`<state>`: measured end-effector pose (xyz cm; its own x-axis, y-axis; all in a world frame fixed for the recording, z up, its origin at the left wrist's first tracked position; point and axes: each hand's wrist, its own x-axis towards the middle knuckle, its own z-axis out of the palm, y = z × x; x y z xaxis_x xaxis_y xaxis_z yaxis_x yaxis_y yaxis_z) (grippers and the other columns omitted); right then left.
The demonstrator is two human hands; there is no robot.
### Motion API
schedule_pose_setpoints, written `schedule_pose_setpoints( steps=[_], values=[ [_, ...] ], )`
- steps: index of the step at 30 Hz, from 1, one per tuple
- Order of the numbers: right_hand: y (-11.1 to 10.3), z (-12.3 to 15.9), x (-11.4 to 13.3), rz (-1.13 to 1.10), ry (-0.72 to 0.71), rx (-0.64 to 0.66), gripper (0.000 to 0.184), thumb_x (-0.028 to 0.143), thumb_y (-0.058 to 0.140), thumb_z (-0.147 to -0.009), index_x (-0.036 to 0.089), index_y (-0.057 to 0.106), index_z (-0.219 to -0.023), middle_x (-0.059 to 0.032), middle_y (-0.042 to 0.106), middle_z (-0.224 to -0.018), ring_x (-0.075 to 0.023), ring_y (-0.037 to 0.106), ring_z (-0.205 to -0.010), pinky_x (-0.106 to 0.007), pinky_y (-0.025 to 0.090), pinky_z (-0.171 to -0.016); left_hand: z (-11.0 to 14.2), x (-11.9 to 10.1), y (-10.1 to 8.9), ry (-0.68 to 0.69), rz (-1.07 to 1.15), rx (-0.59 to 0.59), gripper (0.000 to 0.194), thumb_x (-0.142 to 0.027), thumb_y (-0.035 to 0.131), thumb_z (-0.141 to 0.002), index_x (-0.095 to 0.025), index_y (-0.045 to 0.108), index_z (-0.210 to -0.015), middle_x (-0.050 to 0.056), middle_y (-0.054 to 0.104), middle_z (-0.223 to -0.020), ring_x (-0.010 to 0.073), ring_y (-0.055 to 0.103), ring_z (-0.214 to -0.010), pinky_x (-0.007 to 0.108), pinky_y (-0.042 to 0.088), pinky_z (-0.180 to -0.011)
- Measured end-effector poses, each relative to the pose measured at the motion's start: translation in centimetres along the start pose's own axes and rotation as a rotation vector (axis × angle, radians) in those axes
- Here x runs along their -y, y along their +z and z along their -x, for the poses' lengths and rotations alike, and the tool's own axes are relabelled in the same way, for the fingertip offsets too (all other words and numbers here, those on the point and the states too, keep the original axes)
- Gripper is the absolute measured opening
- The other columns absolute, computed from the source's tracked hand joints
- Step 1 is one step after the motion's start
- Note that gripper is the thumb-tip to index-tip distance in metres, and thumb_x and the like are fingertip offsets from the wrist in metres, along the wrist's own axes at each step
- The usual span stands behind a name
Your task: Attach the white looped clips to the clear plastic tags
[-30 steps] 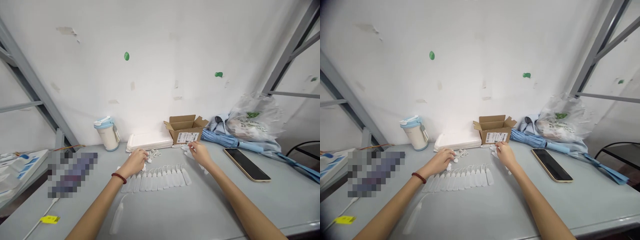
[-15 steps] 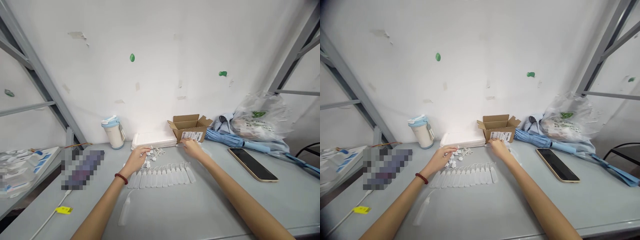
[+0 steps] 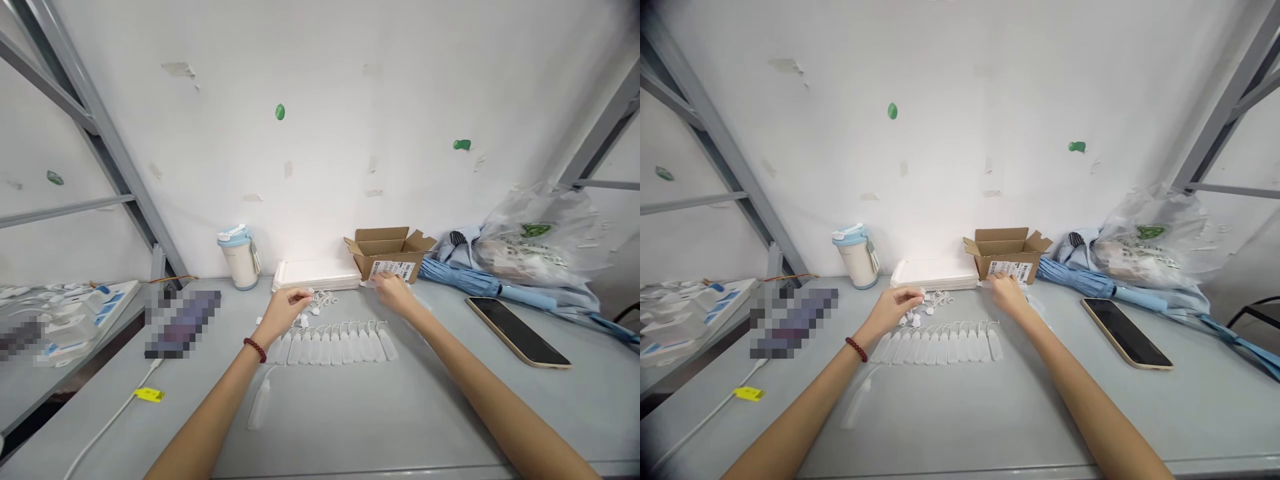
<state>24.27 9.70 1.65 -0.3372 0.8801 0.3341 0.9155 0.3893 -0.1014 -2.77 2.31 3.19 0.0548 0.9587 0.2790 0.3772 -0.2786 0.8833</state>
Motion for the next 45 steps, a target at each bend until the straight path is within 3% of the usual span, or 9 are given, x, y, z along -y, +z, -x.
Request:
schedule_pose_setpoints(
  steps=[3, 7, 13, 17, 23, 31, 38, 45],
  values=[
    [-0.7, 0.4, 1.3, -0.170, -0.010, -0.070, 0.027, 0.007, 0.048, -0.081, 0.014, 0.061, -0.103, -0.0127, 0.065, -0.106, -0.0243, 0.055, -0.105, -0.033, 0.040, -0.086, 0.0, 0.2, 0.1, -0.052, 0.085, -0.002, 0.020, -0.031, 0.065, -0.067, -0.013, 0.065, -0.077, 0.007, 0.070, -0.076, 0.0195, 0.064, -0.070, 0.031, 0.050, -0.067],
    [-1.3, 2.0, 4.8, -0.455, -0.103, -0.126, 0.024, 0.013, 0.050, -0.081, 0.017, 0.061, -0.103, -0.0102, 0.066, -0.104, -0.0217, 0.060, -0.098, -0.036, 0.044, -0.087, 0.2, -0.3, 0.1, -0.069, 0.178, 0.039, 0.025, -0.032, 0.066, -0.066, -0.013, 0.062, -0.082, 0.008, 0.071, -0.076, 0.0189, 0.065, -0.068, 0.031, 0.051, -0.066],
    [-1.5, 4.4, 8.7, -0.619, -0.274, -0.146, 0.022, 0.014, 0.048, -0.084, 0.016, 0.058, -0.103, -0.0088, 0.066, -0.100, -0.0190, 0.061, -0.094, -0.033, 0.047, -0.081, 1.0, -1.5, 0.5, -0.060, 0.172, 0.126, 0.019, -0.029, 0.064, -0.070, -0.013, 0.066, -0.079, 0.004, 0.068, -0.069, 0.0147, 0.061, -0.062, 0.027, 0.048, -0.061],
    [-1.0, 4.7, 8.7, -0.647, -0.264, -0.160, 0.022, 0.016, 0.046, -0.085, 0.017, 0.058, -0.103, -0.0087, 0.066, -0.097, -0.0193, 0.061, -0.092, -0.034, 0.048, -0.081, 1.3, -1.7, 0.9, -0.059, 0.228, 0.170, 0.015, -0.026, 0.062, -0.070, -0.013, 0.063, -0.077, 0.001, 0.062, -0.064, 0.0111, 0.056, -0.055, 0.023, 0.045, -0.055],
    [-0.6, 4.8, 8.6, -0.629, -0.258, -0.179, 0.022, 0.014, 0.044, -0.085, 0.016, 0.057, -0.103, -0.0094, 0.065, -0.096, -0.0197, 0.061, -0.090, -0.034, 0.048, -0.079, 1.6, -2.2, 0.4, -0.104, 0.290, 0.108, 0.011, -0.019, 0.058, -0.068, -0.013, 0.062, -0.076, 0.001, 0.062, -0.070, 0.0074, 0.050, -0.051, 0.022, 0.040, -0.052],
    [-0.3, 5.3, 9.0, -0.618, -0.326, -0.231, 0.023, 0.011, 0.042, -0.085, 0.015, 0.056, -0.103, -0.0114, 0.063, -0.096, -0.0206, 0.060, -0.088, -0.035, 0.049, -0.075, 1.6, -1.8, 0.5, -0.113, 0.264, 0.172, 0.012, -0.025, 0.063, -0.069, -0.015, 0.062, -0.076, -0.002, 0.058, -0.065, 0.0073, 0.049, -0.051, 0.022, 0.039, -0.053],
    [-0.3, 5.5, 8.9, -0.590, -0.344, -0.242, 0.024, 0.011, 0.041, -0.087, 0.017, 0.055, -0.106, -0.0117, 0.061, -0.098, -0.0213, 0.059, -0.090, -0.036, 0.050, -0.076, 1.6, -1.7, 0.5, -0.166, 0.393, 0.227, 0.014, -0.026, 0.064, -0.069, -0.014, 0.061, -0.076, -0.001, 0.060, -0.066, 0.0077, 0.050, -0.053, 0.022, 0.041, -0.054],
    [-0.5, 5.7, 9.1, -0.594, -0.398, -0.296, 0.025, 0.012, 0.039, -0.088, 0.018, 0.055, -0.107, -0.0117, 0.061, -0.101, -0.0200, 0.059, -0.091, -0.034, 0.051, -0.076, 1.5, -1.4, 0.7, -0.163, 0.381, 0.216, 0.018, -0.028, 0.065, -0.068, -0.014, 0.060, -0.079, -0.001, 0.060, -0.063, 0.0092, 0.051, -0.055, 0.023, 0.042, -0.054]
  ],
)
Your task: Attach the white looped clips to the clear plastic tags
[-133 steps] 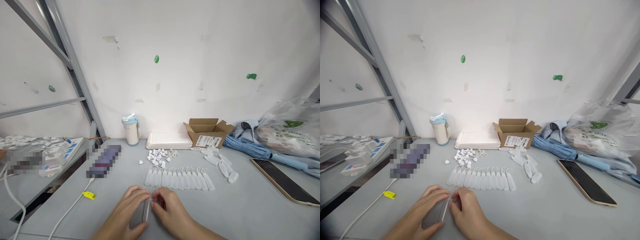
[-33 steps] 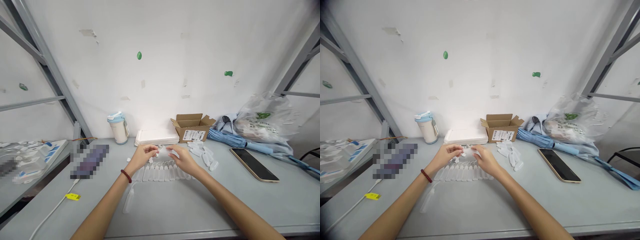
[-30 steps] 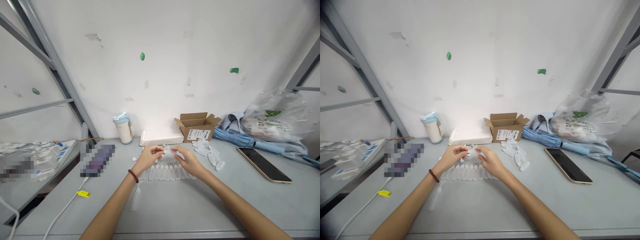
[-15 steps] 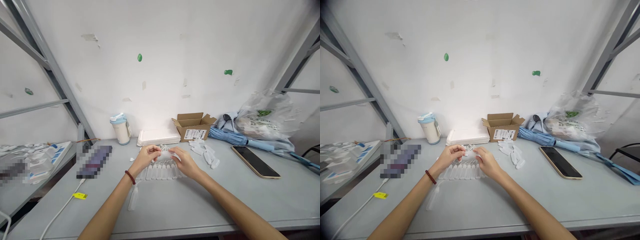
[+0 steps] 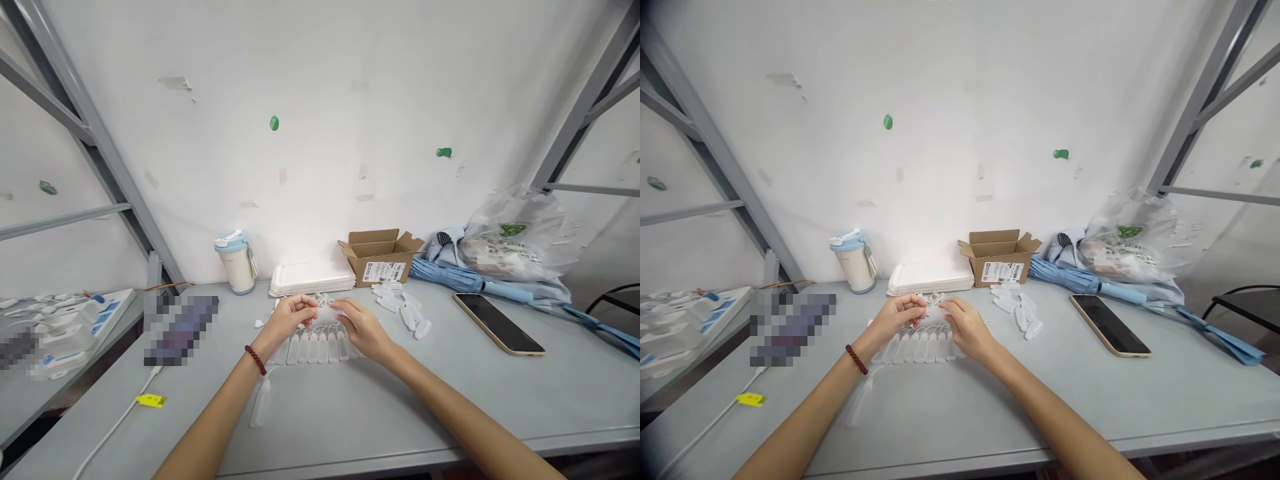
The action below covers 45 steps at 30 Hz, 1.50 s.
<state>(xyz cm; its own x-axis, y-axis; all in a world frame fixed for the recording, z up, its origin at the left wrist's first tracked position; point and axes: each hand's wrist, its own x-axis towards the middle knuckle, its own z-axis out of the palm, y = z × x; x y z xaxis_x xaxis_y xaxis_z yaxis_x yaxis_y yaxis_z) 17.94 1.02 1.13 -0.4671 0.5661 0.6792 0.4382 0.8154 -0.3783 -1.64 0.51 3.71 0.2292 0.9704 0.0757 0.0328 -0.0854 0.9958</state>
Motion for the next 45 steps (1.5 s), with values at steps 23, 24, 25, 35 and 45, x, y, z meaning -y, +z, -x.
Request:
schedule_pose_setpoints(
  steps=[23, 24, 25, 35, 45],
  values=[
    [1.1, 0.3, 0.0, 0.342, -0.267, -0.113, 0.026, 0.010, 0.040, -0.089, 0.016, 0.049, -0.114, -0.0107, 0.067, -0.093, -0.0199, 0.064, -0.080, -0.031, 0.052, -0.067, 0.4, -0.9, 0.6, -0.024, -0.108, -0.039, 0.025, -0.038, 0.066, -0.068, -0.014, 0.063, -0.071, 0.001, 0.059, -0.067, 0.0094, 0.047, -0.057, 0.020, 0.037, -0.050],
    [1.1, 0.4, -0.1, 0.370, -0.290, -0.098, 0.027, 0.010, 0.041, -0.089, 0.016, 0.048, -0.115, -0.0105, 0.068, -0.092, -0.0199, 0.064, -0.078, -0.031, 0.051, -0.066, 0.4, -0.9, 0.7, -0.027, -0.128, -0.038, 0.026, -0.040, 0.066, -0.068, -0.014, 0.062, -0.069, 0.000, 0.058, -0.065, 0.0086, 0.045, -0.054, 0.020, 0.034, -0.048],
    [1.1, 0.4, -0.1, 0.383, -0.300, -0.084, 0.027, 0.011, 0.042, -0.090, 0.015, 0.048, -0.116, -0.0105, 0.068, -0.090, -0.0199, 0.064, -0.076, -0.031, 0.051, -0.064, 0.4, -0.9, 0.7, -0.030, -0.151, -0.033, 0.027, -0.041, 0.066, -0.068, -0.014, 0.062, -0.067, -0.001, 0.056, -0.062, 0.0079, 0.042, -0.052, 0.020, 0.032, -0.047],
    [-0.1, -0.4, 2.8, -0.568, 0.368, 0.148, 0.031, 0.037, 0.044, -0.090, 0.017, 0.051, -0.112, -0.0050, 0.068, -0.079, -0.0168, 0.066, -0.074, -0.030, 0.050, -0.069, 0.9, -1.7, 0.7, 0.020, -0.097, 0.004, 0.035, -0.048, 0.057, -0.076, -0.014, 0.064, -0.066, 0.003, 0.062, -0.069, 0.0094, 0.046, -0.053, 0.022, 0.035, -0.048],
    [-0.5, -1.1, 2.7, -1.209, 0.660, 0.150, 0.036, 0.045, 0.057, -0.081, 0.016, 0.056, -0.103, -0.0077, 0.067, -0.090, -0.0172, 0.066, -0.077, -0.028, 0.049, -0.067, 1.5, -1.3, 2.0, 0.418, -0.578, -0.132, 0.014, -0.026, 0.059, -0.079, -0.020, 0.065, -0.089, 0.005, 0.066, -0.092, 0.0197, 0.057, -0.089, 0.029, 0.045, -0.070]
  ],
)
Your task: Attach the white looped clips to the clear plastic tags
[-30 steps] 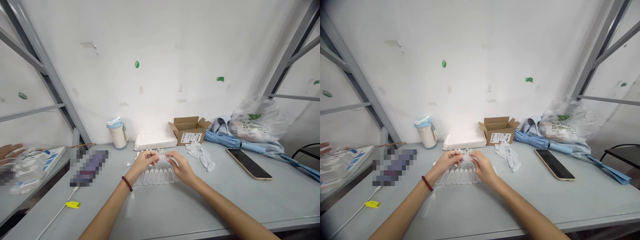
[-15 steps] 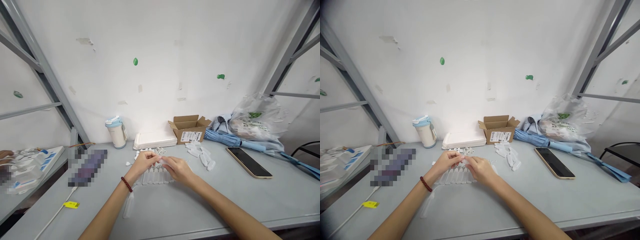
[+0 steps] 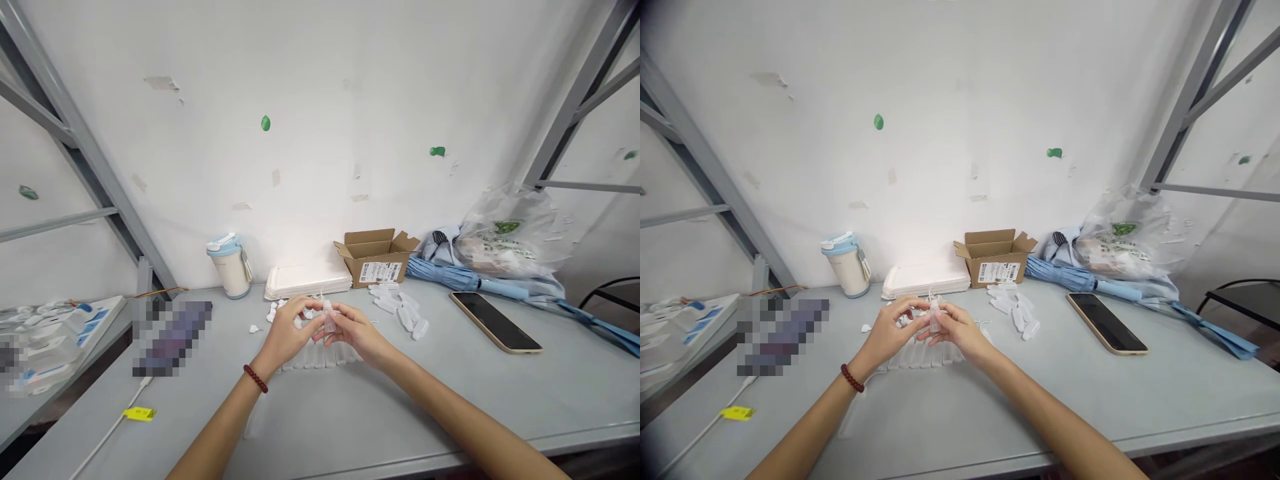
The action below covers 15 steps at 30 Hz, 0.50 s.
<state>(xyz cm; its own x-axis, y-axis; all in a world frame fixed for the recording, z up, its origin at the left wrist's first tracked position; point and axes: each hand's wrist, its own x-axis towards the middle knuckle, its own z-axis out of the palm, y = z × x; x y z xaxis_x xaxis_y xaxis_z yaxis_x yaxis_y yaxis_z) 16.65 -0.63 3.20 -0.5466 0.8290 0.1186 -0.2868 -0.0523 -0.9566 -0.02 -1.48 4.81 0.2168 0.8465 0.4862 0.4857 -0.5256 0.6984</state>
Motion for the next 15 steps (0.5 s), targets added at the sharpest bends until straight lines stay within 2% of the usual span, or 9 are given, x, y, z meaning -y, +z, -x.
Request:
schedule_pose_setpoints(
  steps=[5, 8, 11, 15],
  values=[
    [-0.39, -0.08, -0.30, -0.088, 0.025, -0.006, 0.034, 0.043, 0.056, -0.082, 0.016, 0.058, -0.103, -0.0107, 0.067, -0.096, -0.0175, 0.065, -0.082, -0.032, 0.049, -0.075, 0.46, -0.03, 0.38, 0.218, -0.214, 0.024, 0.030, -0.030, 0.066, -0.076, -0.021, 0.059, -0.104, 0.007, 0.062, -0.099, 0.0227, 0.052, -0.096, 0.036, 0.045, -0.081],
    [-0.41, -0.11, -0.39, -0.111, 0.040, 0.011, 0.036, 0.044, 0.055, -0.082, 0.015, 0.059, -0.104, -0.0112, 0.067, -0.098, -0.0187, 0.065, -0.083, -0.036, 0.048, -0.081, 0.61, 0.04, 0.41, 0.297, -0.283, 0.041, 0.036, -0.031, 0.065, -0.077, -0.022, 0.056, -0.110, 0.008, 0.060, -0.101, 0.0233, 0.052, -0.096, 0.037, 0.046, -0.081],
    [-0.25, -0.14, -0.39, -0.074, 0.041, -0.004, 0.036, 0.045, 0.057, -0.081, 0.015, 0.060, -0.100, -0.0093, 0.067, -0.093, -0.0187, 0.065, -0.081, -0.035, 0.048, -0.079, 0.68, 0.05, 0.44, 0.351, -0.362, 0.043, 0.034, -0.028, 0.062, -0.079, -0.021, 0.054, -0.111, 0.008, 0.059, -0.100, 0.0233, 0.052, -0.094, 0.037, 0.047, -0.078],
    [0.01, -0.18, -0.55, 0.088, -0.017, -0.053, 0.034, 0.048, 0.059, -0.078, 0.015, 0.060, -0.084, -0.0037, 0.064, -0.080, -0.0156, 0.062, -0.074, -0.031, 0.050, -0.071, 1.03, -0.30, 0.44, 0.436, -0.484, 0.062, 0.029, -0.027, 0.058, -0.083, -0.019, 0.053, -0.110, 0.009, 0.059, -0.097, 0.0234, 0.053, -0.091, 0.037, 0.048, -0.075]
  ],
)
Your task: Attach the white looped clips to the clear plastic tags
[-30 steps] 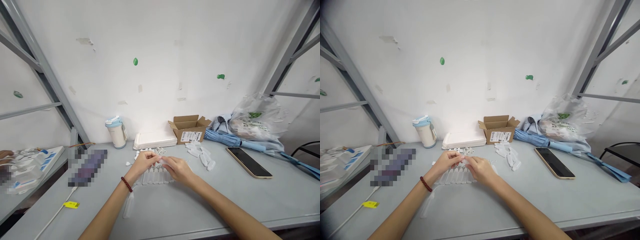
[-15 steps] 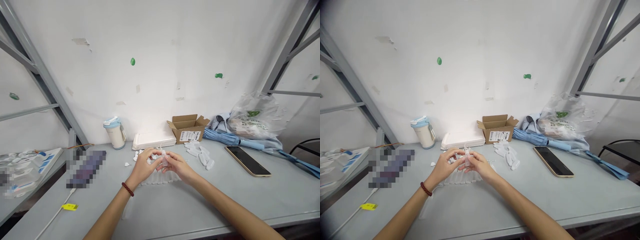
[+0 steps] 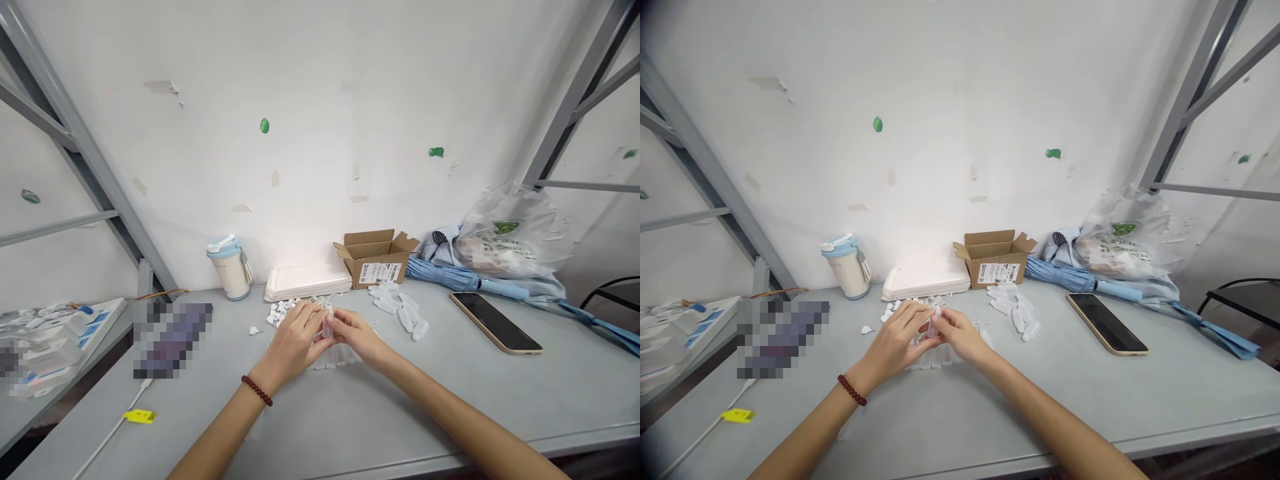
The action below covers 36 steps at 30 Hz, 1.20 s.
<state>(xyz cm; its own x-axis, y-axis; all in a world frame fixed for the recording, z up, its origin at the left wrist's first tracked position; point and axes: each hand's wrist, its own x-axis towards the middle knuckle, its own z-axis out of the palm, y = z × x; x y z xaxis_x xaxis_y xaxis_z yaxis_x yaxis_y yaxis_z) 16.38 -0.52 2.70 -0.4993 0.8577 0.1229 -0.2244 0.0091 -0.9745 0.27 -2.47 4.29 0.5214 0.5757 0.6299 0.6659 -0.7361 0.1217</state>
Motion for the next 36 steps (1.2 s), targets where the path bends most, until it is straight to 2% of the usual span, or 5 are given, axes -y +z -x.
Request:
schedule_pose_setpoints(
  steps=[7, 18, 22, 28, 36],
  values=[
    [0.9, 0.6, -0.1, 0.189, -0.043, 0.058, 0.036, 0.051, 0.052, -0.081, 0.015, 0.054, -0.086, -0.0026, 0.062, -0.079, -0.0100, 0.058, -0.056, -0.021, 0.044, -0.048, 1.5, -0.6, -1.3, 0.026, -0.079, 0.048, 0.028, -0.024, 0.055, -0.084, -0.018, 0.052, -0.112, 0.011, 0.058, -0.103, 0.0241, 0.054, -0.094, 0.040, 0.049, -0.078],
    [2.4, 1.8, -0.5, 0.262, -0.047, 0.103, 0.034, 0.050, 0.045, -0.086, 0.017, 0.051, -0.090, -0.0011, 0.061, -0.078, -0.0081, 0.055, -0.044, -0.020, 0.035, -0.039, 3.2, -0.6, -2.0, 0.045, -0.093, 0.034, 0.043, -0.029, 0.058, -0.083, -0.019, 0.048, -0.124, 0.013, 0.060, -0.117, 0.0287, 0.048, -0.115, 0.049, 0.045, -0.093],
    [2.8, 2.1, -1.1, 0.305, -0.060, 0.132, 0.028, 0.043, 0.041, -0.090, 0.017, 0.051, -0.093, -0.0007, 0.062, -0.081, -0.0069, 0.053, -0.043, -0.020, 0.037, -0.041, 3.8, -1.1, -2.5, 0.008, -0.047, 0.050, 0.044, -0.029, 0.060, -0.081, -0.019, 0.050, -0.122, 0.011, 0.061, -0.115, 0.0268, 0.050, -0.112, 0.046, 0.046, -0.093],
    [3.5, 2.9, -1.6, 0.573, -0.118, 0.150, 0.016, 0.027, 0.044, -0.089, 0.016, 0.053, -0.083, 0.0048, 0.049, -0.050, -0.0111, 0.050, -0.048, -0.021, 0.039, -0.051, 5.8, -1.4, -3.1, -0.022, -0.013, 0.064, 0.044, -0.026, 0.063, -0.079, -0.020, 0.050, -0.121, 0.011, 0.061, -0.114, 0.0263, 0.051, -0.110, 0.044, 0.048, -0.091],
    [4.1, 3.6, -1.9, 0.894, -0.242, 0.343, 0.023, 0.026, 0.048, -0.088, 0.015, 0.061, -0.072, -0.0026, 0.063, -0.062, -0.0130, 0.057, -0.055, -0.020, 0.039, -0.055, 9.0, -0.8, -5.4, -0.052, 0.061, 0.222, 0.050, -0.032, 0.071, -0.071, -0.026, 0.054, -0.118, 0.007, 0.066, -0.110, 0.0247, 0.054, -0.105, 0.039, 0.052, -0.085]
  ],
)
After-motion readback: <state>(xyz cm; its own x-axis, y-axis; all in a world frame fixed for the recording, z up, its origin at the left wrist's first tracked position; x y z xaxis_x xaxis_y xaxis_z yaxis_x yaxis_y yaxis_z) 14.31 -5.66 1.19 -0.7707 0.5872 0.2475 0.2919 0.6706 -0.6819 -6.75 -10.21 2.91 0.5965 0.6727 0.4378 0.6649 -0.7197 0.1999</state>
